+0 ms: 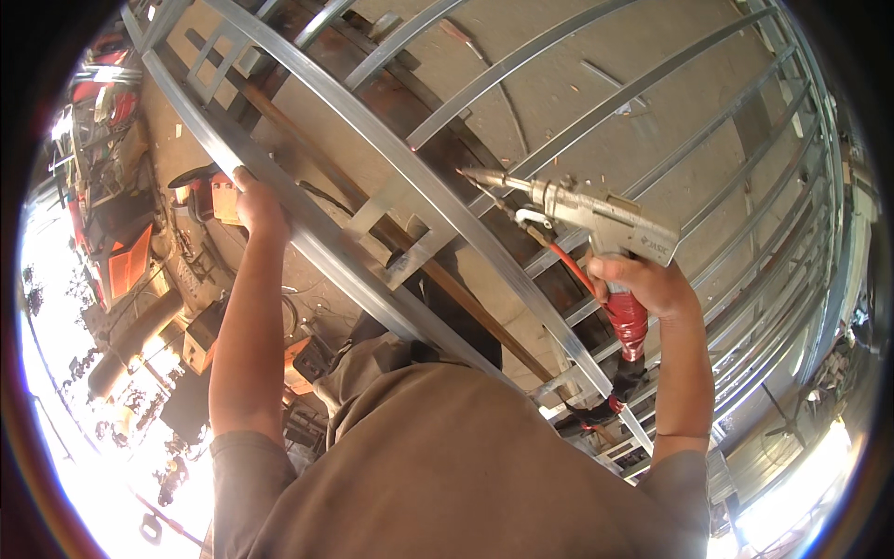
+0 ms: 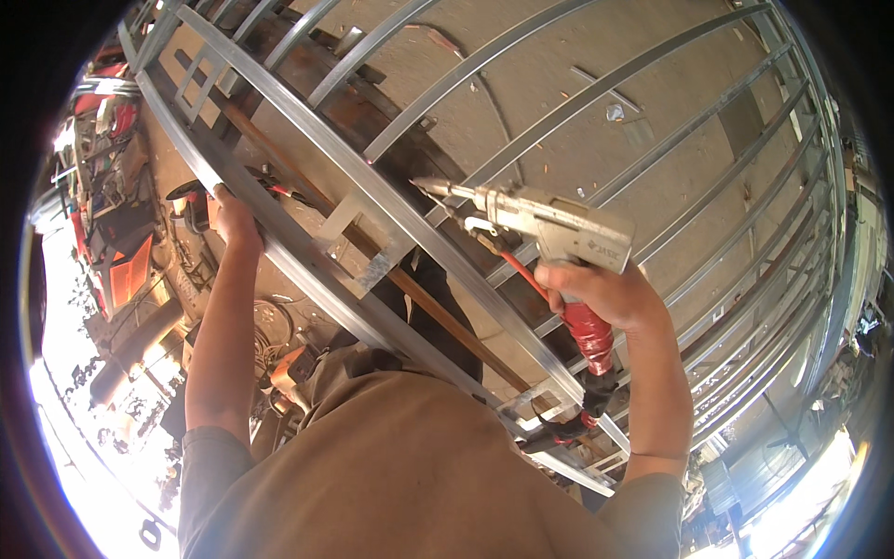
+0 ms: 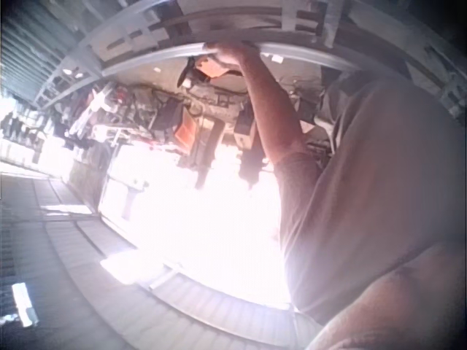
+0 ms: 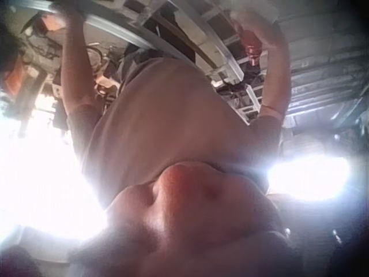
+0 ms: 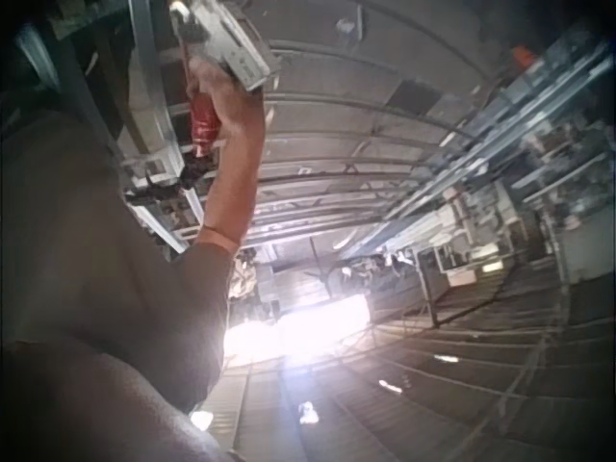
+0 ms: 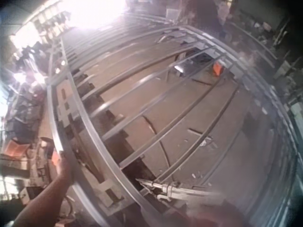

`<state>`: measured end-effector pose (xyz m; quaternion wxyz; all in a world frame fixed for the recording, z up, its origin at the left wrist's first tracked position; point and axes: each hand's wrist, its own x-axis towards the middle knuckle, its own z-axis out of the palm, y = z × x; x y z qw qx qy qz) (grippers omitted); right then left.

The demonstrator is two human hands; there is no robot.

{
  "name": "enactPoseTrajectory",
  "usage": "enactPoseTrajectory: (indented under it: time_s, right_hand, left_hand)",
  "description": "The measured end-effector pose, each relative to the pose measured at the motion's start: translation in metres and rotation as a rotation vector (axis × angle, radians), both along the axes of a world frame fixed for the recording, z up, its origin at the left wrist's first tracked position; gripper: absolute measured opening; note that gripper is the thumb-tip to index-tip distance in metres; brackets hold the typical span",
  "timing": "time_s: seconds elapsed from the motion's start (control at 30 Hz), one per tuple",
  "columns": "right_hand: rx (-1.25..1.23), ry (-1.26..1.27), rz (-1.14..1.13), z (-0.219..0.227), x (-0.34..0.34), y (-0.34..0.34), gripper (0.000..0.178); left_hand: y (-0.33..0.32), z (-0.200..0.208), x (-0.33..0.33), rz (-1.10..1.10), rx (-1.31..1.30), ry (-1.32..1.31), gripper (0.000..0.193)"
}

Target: The person welds a metal frame structure using a welding torch. The person holds the frame with one hand and operates the torch with the other, creating bright sparks as the weld progresses along the joints.

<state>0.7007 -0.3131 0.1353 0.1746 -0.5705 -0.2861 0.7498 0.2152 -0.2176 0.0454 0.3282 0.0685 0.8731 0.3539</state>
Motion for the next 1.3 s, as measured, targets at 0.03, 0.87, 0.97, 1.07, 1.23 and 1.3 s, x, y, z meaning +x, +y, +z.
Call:
enactPoseTrajectory:
  time_s: [0.03,0.87,0.97,1.07,1.23,1.3]
  right_hand:
    - [-0.022,-0.006,0.007,0.0,0.007,-0.007,0.038]
    - [-0.041,0.048,0.021,-0.011,0.012,-0.04,0.041]
    - [-0.063,0.039,0.023,-0.009,0.012,-0.039,0.044]
    - [-0.062,0.041,0.023,-0.007,0.013,-0.039,0.049]
    - [-0.069,0.039,0.024,-0.007,0.015,-0.04,0.052]
    - [-0.075,0.028,0.029,-0.008,0.015,-0.042,0.051]
  left_hand:
    - [0.0,0.001,0.001,-0.007,-0.022,0.014,0.082]
    - [0.001,0.0,-0.001,-0.092,0.033,-0.001,0.057]
    - [0.002,-0.001,-0.003,-0.098,0.03,-0.014,0.057]
    - [0.002,-0.003,-0.003,-0.079,0.003,0.011,0.058]
    - [0.002,-0.001,-0.002,-0.08,0.008,0.003,0.059]
    - [0.001,0.0,-0.001,-0.076,0.009,0.0,0.059]
